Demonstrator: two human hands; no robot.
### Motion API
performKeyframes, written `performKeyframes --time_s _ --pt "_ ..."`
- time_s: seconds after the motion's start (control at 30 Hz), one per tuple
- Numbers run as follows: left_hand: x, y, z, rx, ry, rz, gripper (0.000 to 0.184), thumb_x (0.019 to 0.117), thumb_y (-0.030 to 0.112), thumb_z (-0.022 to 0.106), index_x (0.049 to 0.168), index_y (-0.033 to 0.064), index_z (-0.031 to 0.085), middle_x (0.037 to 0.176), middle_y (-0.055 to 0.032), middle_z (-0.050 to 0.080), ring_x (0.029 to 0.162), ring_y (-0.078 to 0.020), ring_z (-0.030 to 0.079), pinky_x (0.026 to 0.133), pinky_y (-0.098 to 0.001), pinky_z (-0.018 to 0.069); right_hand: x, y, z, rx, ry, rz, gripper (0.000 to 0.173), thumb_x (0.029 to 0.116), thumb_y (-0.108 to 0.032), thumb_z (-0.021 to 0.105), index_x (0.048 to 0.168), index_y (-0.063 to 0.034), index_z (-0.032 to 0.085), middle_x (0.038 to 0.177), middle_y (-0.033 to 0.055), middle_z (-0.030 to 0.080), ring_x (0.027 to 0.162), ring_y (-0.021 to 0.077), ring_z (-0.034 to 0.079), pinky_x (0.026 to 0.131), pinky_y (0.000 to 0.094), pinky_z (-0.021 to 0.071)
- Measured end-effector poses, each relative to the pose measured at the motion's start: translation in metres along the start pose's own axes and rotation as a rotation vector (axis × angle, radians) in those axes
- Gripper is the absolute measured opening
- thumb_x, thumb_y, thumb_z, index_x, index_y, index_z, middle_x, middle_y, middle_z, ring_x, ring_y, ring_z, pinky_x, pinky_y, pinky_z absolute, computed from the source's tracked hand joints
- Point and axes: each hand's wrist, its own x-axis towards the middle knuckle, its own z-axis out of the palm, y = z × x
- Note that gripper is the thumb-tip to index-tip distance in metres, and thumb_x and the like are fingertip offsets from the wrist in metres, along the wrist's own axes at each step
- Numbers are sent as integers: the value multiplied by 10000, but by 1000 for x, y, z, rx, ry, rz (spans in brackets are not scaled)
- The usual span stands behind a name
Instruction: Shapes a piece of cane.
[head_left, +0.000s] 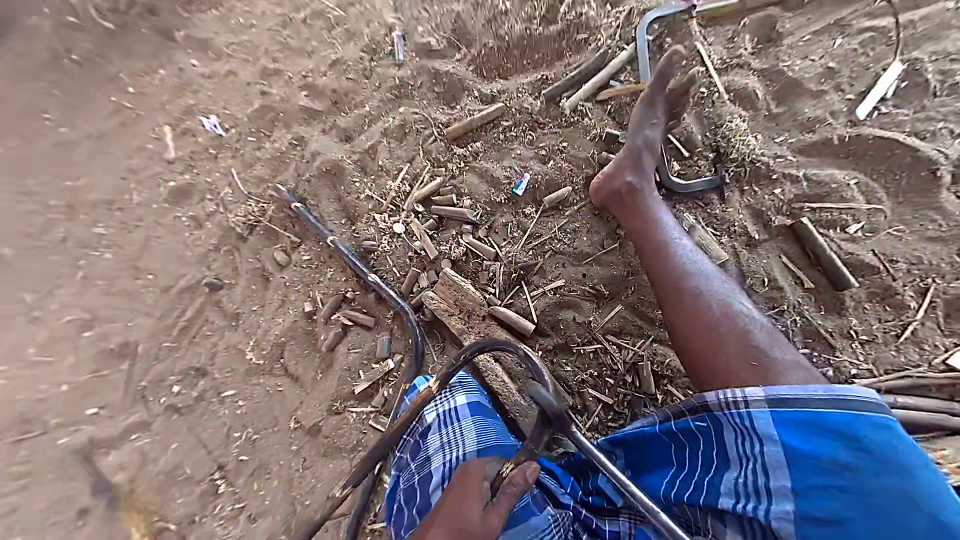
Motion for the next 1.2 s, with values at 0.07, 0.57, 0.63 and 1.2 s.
performKeyframes --time_s 0.07,0.57,0.63,1.2 --pt "-13 14 -12 130 9 27 616 1025 643 424 772 106 588 581 0 455 499 -150 474 493 -376 423 -19 -15 -2 57 0 -31 269 1051 -46 501 1292 60 558 787 107 599 628 138 591 559 227 493" --pt "-160 84 -92 1372 -50 26 295 990 377 607 871 115 672 784 -88 651 773 -303 666 664 -517 512 179 113 27 -112 409 -260 502 1087 -439 445 1149 3 674 976 204 677 879 324 665 824 542 529" --pt "-173 87 -91 1450 -28 132 281 971 387 637 840 140 664 739 -60 637 714 -275 654 630 -502 507 143 100 37 84 381 -530 613 1089 -517 389 1190 11 684 1102 201 691 1033 316 652 929 541 499" --pt "-214 83 18 -849 937 649 377 1106 371 437 921 88 604 580 5 473 434 -81 442 412 -229 432 -71 24 175 -293 821 -1590 303 1026 -131 525 1289 -120 676 837 19 710 659 161 665 592 380 584"
